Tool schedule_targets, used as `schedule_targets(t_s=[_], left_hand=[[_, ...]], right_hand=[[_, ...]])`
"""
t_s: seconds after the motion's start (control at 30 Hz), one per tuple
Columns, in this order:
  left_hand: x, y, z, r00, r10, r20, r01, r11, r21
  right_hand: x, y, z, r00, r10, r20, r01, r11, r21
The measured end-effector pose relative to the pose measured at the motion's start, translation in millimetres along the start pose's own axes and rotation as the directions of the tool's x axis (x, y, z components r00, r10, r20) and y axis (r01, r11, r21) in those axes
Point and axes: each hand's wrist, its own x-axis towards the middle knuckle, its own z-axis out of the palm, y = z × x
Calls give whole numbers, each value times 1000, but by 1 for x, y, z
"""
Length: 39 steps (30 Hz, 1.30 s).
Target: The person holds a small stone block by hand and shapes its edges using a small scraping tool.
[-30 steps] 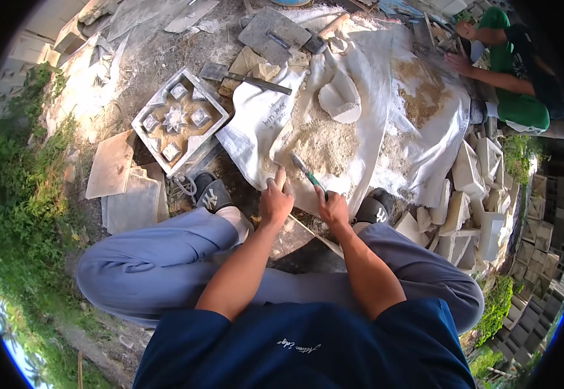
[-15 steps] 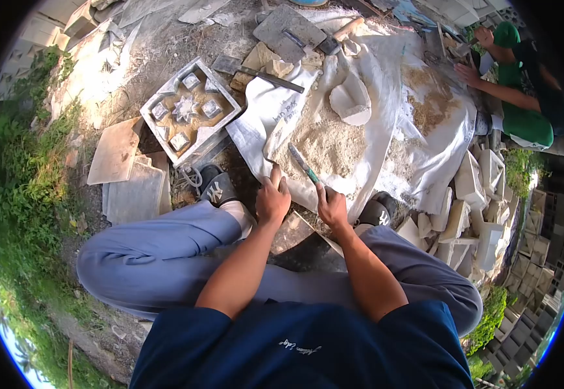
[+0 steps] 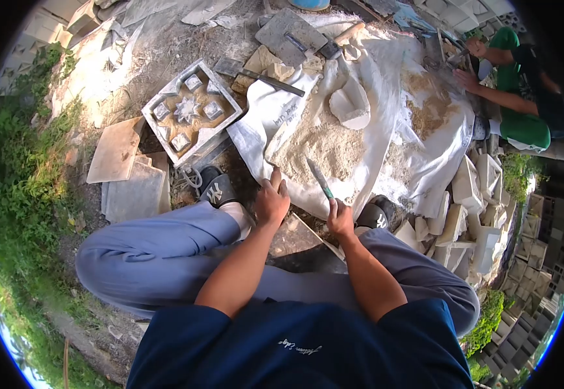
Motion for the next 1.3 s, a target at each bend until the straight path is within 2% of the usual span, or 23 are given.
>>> schedule_targets(t_s=[0.03,0.07,0.13,0.2,0.27,0.3,0.33,0.4,0.43,0.47,0.53,0.57,0.6,0.7,0.73,0.8,0.83,0.93,1.13,1.17,1.2,1.27,1.3], left_hand=[[1,-1,-1,1000,12,12,-12,1000,-1],[0,-2,-1,1000,15,10,-15,1000,1],[-3,1,-3,999,44,-22,-45,999,-18],[-3,0,-3,999,45,-31,-45,999,11],[-7,-4,-4,998,45,-37,-44,998,36],[-8,-5,-7,1000,28,-14,-27,999,42],[-8,-6,-9,1000,16,8,-16,999,47],[-9,-12,-12,999,43,-4,-43,995,88],[-9,-17,-11,996,85,-36,-82,993,82],[-7,-21,-10,990,126,-66,-121,990,79],[-8,-21,-11,992,116,-57,-110,989,99],[-10,-18,-12,997,73,-35,-69,993,97],[-11,-17,-13,999,28,-15,-27,995,95],[-12,-17,-16,999,35,18,-38,985,166],[-13,-18,-15,999,41,14,-42,986,163],[-11,-20,-14,998,57,-11,-55,992,112],[-10,-21,-12,998,62,-11,-60,992,112],[-11,-22,-9,997,71,-6,-69,989,131],[-13,-19,-12,994,112,21,-113,983,146],[-11,-19,-11,993,113,16,-114,983,145],[-10,-21,-7,993,119,-19,-116,985,127],[-14,-26,-3,992,118,-38,-113,987,111],[-12,-26,-3,993,113,-27,-110,988,113]], right_hand=[[-2,4,1,997,77,11,-75,992,-103],[2,9,3,997,76,9,-75,992,-100],[17,-5,3,943,300,144,-272,945,-184],[21,-15,12,947,300,114,-284,949,-133],[17,-32,7,999,-21,-32,22,1000,17],[12,-31,5,998,-55,-3,55,997,57],[6,-20,4,998,-11,67,8,999,48],[-3,-11,1,978,24,208,-2,995,-103],[-1,-13,3,958,134,252,-75,970,-230],[4,-17,9,959,130,252,-73,972,-225],[16,-31,19,947,243,212,-183,946,-266],[19,-34,25,968,198,151,-170,969,-181],[18,-38,21,967,199,156,-170,968,-185],[11,-46,9,997,-1,75,-2,999,37],[5,-35,11,998,-6,70,3,999,38],[0,-25,14,997,25,77,-14,989,-145],[6,-26,21,968,213,130,-179,956,-232],[25,-36,21,968,216,125,-196,968,-156],[-4,-8,14,997,-29,72,31,999,-27],[-8,0,19,999,-22,-23,21,999,-47],[-2,0,21,1000,-21,-22,20,999,-45],[17,-1,21,975,202,90,-189,973,-129],[24,-23,13,968,234,86,-231,972,-51]])
